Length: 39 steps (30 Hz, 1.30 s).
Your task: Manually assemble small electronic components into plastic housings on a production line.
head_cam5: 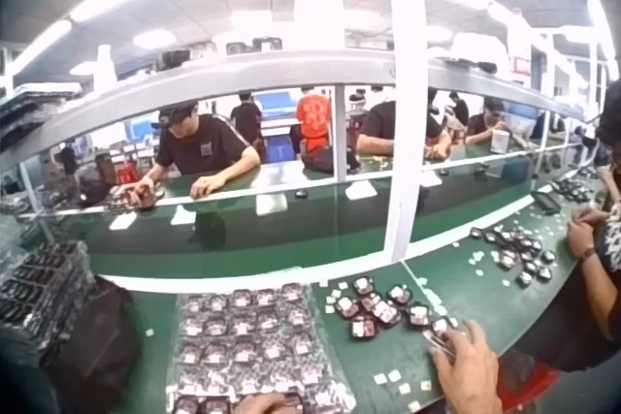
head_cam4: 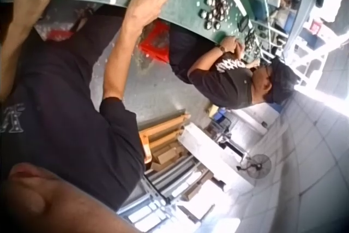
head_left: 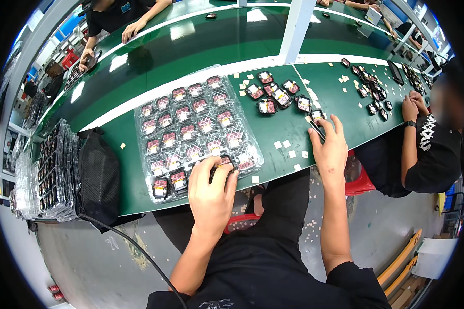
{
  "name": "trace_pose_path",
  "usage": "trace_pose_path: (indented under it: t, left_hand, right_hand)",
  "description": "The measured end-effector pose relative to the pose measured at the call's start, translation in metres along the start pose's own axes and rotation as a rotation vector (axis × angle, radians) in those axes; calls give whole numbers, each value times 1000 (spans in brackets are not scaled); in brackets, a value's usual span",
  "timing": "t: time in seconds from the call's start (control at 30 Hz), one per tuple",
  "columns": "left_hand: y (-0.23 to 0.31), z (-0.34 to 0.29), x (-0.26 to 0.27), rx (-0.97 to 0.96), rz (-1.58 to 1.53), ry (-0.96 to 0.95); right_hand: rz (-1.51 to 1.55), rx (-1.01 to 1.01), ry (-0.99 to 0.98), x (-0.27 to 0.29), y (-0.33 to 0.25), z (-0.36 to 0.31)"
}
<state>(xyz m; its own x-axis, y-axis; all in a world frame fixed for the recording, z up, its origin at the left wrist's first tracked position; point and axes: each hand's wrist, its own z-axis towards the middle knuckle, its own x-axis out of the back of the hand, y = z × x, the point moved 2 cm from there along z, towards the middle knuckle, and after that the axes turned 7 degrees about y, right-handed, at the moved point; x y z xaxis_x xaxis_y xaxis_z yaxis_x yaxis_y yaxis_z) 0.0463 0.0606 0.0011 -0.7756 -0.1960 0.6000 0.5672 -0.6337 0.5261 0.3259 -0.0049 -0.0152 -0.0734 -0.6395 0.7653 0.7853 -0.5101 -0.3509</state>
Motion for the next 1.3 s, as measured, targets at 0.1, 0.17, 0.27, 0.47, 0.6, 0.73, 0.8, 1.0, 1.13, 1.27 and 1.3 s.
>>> trace_pose_path:
  t: [0.1, 0.17, 0.27, 0.47, 0.6, 0.73, 0.8, 1.0, 1.13, 1.27, 1.3]
  left_hand:
    - [-2, -4, -2, -53, 58, -9]
    - [-3, -8, -1, -83, 106, -11]
    - [-2, -6, 2, -86, 133, -25]
    - [8, -11, 16, -195, -256, 111]
    - [18, -23, 19, 6, -573, -73]
    - [21, -34, 6, 536, -1194, -189]
    - [13, -36, 3, 478, -1185, -202]
    - [5, -41, 8, 580, -1359, -141]
    - [8, -41, 10, 616, -1254, -73]
    - [5, -44, 9, 501, -1333, -128]
    - [5, -44, 9, 490, -1316, -132]
  right_hand:
    - [41, -4, -40, 3, -1, -3]
    - [91, -37, -90, 4, -2, -5]
    - [117, -14, -68, 8, -1, -9]
    - [579, 133, -86, 29, -31, -32]
    - [1023, 39, -351, 38, -45, -50]
    - [1248, 113, -505, 42, -64, -70]
    - [1261, 92, -574, 47, -72, -77]
    - [1150, 105, -581, 52, -82, -77]
    - [934, 186, -466, 60, -93, -75]
    - [904, 227, -453, 58, -96, -75]
    - [896, 246, -439, 58, -96, -74]
